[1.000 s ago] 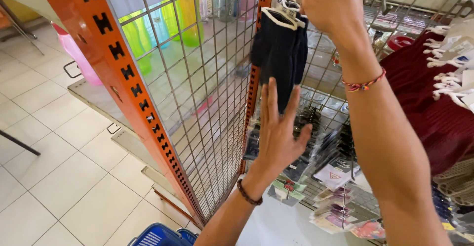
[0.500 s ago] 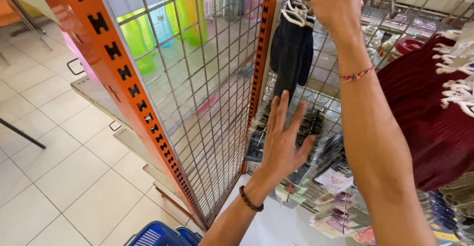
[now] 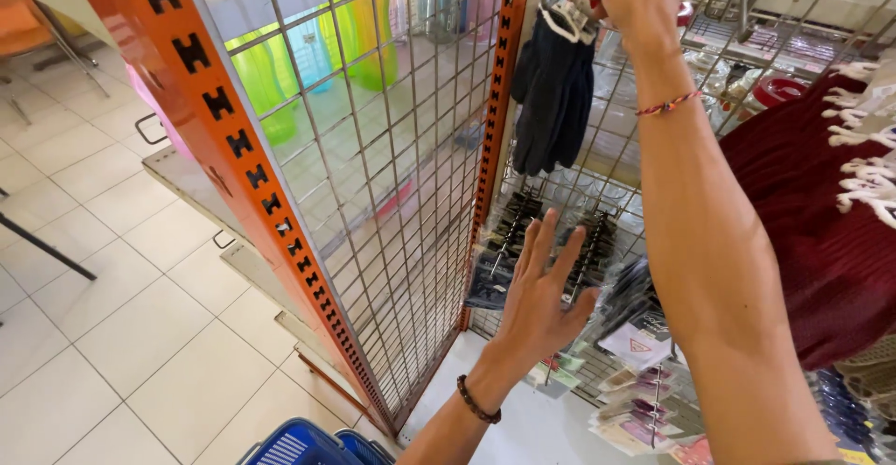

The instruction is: Removing red and black gloves from a shopping basket and hanging them back on display hooks.

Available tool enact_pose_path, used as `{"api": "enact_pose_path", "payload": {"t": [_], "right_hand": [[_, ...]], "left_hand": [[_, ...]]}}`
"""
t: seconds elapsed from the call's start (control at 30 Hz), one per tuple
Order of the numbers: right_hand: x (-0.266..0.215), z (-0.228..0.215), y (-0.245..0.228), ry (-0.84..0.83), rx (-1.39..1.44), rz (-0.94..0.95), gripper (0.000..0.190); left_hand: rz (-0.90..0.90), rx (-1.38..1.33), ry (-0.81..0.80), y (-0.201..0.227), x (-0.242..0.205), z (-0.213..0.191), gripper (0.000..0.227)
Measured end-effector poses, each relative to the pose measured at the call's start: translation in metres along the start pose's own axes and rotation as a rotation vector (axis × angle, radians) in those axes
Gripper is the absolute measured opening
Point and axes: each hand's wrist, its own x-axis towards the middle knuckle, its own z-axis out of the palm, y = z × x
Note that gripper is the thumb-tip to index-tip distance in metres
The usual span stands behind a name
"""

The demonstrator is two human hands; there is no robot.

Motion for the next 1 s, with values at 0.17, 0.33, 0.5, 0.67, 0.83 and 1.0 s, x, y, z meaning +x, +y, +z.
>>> {"api": "enact_pose_path", "payload": {"t": [0.17, 0.33, 0.5, 0.67, 0.83, 1.0], "right_hand": [[0.011, 0.006, 0.046, -0.020, 0.068, 0.026, 0.020], [-0.021, -0.009, 0.026, -0.014, 0.170, -0.003, 0.016], [-0.089, -0.028, -0.057, 0.101, 0.091, -0.202, 0.010], [-0.234, -0.016, -0.103, 0.195, 0.142, -0.209, 0.015], [-0.409, 0.021, -0.116, -0.020, 0.417, 0.178, 0.013], [-0.577, 0.053, -0.105, -0.570, 0.365, 0.702, 0.021]], "left_hand": [[-0.038, -0.001, 0.005, -0.009, -0.018, -0.008, 0.075], [-0.079, -0.042, 0.030, -0.024, -0.058, -0.027, 0.074], [-0.284, -0.089, 0.050, -0.044, -0.124, -0.049, 0.065], [-0.476, -0.109, 0.126, -0.075, -0.220, -0.052, 0.049], [-0.751, -0.139, 0.116, -0.123, -0.360, -0.045, 0.032], [-1.090, -0.043, 0.125, -0.147, -0.464, -0.059, 0.023]]}}
